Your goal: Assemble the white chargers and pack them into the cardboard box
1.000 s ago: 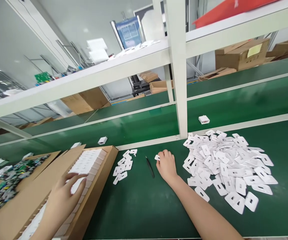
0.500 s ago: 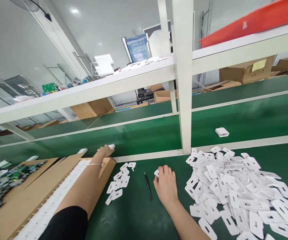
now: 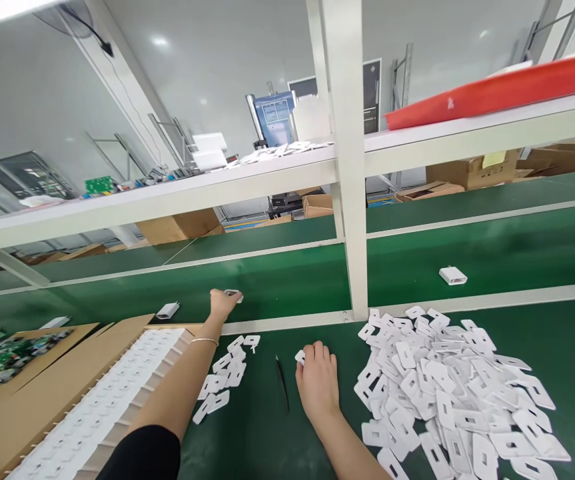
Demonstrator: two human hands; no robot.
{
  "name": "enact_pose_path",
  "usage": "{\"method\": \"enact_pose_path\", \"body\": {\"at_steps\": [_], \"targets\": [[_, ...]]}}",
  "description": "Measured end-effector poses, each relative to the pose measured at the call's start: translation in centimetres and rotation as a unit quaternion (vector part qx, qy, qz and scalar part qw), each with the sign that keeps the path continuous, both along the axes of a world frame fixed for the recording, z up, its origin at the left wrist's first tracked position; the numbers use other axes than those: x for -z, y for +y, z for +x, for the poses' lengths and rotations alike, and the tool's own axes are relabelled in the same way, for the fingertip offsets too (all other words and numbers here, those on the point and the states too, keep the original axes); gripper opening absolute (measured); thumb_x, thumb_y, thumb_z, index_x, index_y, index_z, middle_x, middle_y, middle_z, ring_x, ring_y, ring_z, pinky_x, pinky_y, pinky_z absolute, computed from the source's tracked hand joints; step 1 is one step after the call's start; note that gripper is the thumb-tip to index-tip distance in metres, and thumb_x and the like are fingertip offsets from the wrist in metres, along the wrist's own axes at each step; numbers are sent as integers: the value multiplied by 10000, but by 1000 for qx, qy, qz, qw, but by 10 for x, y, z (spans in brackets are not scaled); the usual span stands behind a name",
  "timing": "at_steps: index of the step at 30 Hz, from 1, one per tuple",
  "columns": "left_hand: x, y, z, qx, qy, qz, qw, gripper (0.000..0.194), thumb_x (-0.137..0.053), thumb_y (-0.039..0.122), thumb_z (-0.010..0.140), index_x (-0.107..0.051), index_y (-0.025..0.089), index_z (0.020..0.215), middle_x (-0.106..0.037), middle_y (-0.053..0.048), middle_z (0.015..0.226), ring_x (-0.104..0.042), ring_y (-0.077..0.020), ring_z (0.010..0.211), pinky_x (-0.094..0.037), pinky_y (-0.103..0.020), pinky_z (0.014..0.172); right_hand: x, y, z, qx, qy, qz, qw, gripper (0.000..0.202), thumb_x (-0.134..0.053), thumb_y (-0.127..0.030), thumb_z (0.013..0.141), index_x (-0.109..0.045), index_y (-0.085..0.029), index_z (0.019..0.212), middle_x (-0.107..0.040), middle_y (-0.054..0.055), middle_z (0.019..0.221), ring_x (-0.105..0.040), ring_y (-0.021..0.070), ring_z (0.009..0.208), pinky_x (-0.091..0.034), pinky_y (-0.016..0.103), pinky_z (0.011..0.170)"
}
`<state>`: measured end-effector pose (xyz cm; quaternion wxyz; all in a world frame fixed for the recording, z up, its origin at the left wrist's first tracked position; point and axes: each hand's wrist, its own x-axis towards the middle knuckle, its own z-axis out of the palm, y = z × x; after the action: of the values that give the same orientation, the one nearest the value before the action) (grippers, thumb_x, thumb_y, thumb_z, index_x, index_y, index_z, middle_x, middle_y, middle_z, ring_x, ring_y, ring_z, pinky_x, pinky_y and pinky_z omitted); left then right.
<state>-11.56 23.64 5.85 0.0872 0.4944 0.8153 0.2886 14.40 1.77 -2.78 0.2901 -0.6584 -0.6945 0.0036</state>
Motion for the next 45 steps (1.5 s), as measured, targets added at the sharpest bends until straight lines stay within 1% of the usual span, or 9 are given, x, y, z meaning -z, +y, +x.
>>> {"method": "enact_pose_path", "body": {"at_steps": [5, 9, 11, 14, 19, 24, 35, 41, 45], "targets": [[1, -64, 59, 108, -162, 157, 968, 381, -708, 181, 888, -437, 179, 1155, -700, -138, 1212, -725, -164, 953, -580, -302, 831, 0, 0, 6, -36, 86, 0, 996, 139, -622, -117, 942, -646, -202, 1050, -641, 82, 1035, -649, 272, 958, -506, 402, 823], [22, -151, 100, 193, -233, 243, 922, 372, -704, 211, 879, -378, 251, 1055, -707, -64, 1114, -715, -162, 946, -569, -334, 888, -6, 2, 13, -36, 201, 36, 978, 66, -613, -210, 965, -654, -197, 1016, -645, 82, 995, -650, 265, 924, -531, 398, 802], [35, -190, 113, 243, -282, 319, 871, 388, -718, 236, 882, -401, 252, 1105, -665, -65, 1088, -695, -184, 964, -557, -369, 900, -13, 0, 16, -38, 256, 63, 964, 85, -623, -252, 961, -659, -201, 1019, -648, 72, 974, -641, 245, 877, -536, 383, 779], [43, -225, 121, 310, -296, 343, 836, 442, -748, 242, 885, -414, 259, 1173, -612, -74, 1101, -674, -203, 990, -553, -366, 857, -28, -6, 16, -52, 309, 113, 943, 133, -641, -293, 957, -670, -214, 1061, -649, 62, 990, -621, 214, 842, -535, 361, 764], [43, -229, 116, 381, -242, 362, 815, 439, -749, 230, 889, -456, 254, 1216, -549, -59, 1058, -618, -201, 967, -535, -352, 814, -50, -22, 10, -57, 313, 181, 930, 147, -652, -277, 954, -666, -228, 1092, -628, 59, 985, -603, 199, 840, -530, 351, 730], [49, -221, 112, 412, -193, 373, 808, 418, -751, 224, 883, -471, 248, 1192, -541, -70, 1085, -607, -218, 1011, -521, -374, 834, -57, -33, 3, -81, 295, 216, 927, 185, -638, -221, 934, -647, -230, 1118, -608, 57, 968, -611, 206, 847, -523, 352, 689], [53, -230, 117, 425, -272, 330, 798, 390, -711, 282, 908, -445, 255, 1193, -513, -67, 1104, -583, -206, 980, -508, -365, 814, -58, -41, 0, -157, 224, 257, 927, 326, -692, -188, 905, -636, -247, 1221, -616, 59, 966, -606, 217, 840, -548, 364, 676], [56, -230, 115, 451, -222, 290, 814, 457, -656, 211, 903, -415, 258, 1289, -463, -100, 1191, -556, -238, 1082, -514, -392, 850, -59, -39, -2, -177, 219, 187, 941, 259, -659, -212, 948, -666, -254, 1204, -563, 51, 1002, -622, 199, 879, -575, 365, 751], [52, -229, 109, 499, -230, 258, 795, 387, -563, 329, 981, -420, 247, 1331, -455, -119, 1219, -520, -272, 1140, -505, -461, 937, -58, -36, -1, -177, 259, 140, 939, 256, -648, -220, 966, -692, -268, 1214, -523, 47, 1030, -611, 193, 915, -575, 359, 788]]}}
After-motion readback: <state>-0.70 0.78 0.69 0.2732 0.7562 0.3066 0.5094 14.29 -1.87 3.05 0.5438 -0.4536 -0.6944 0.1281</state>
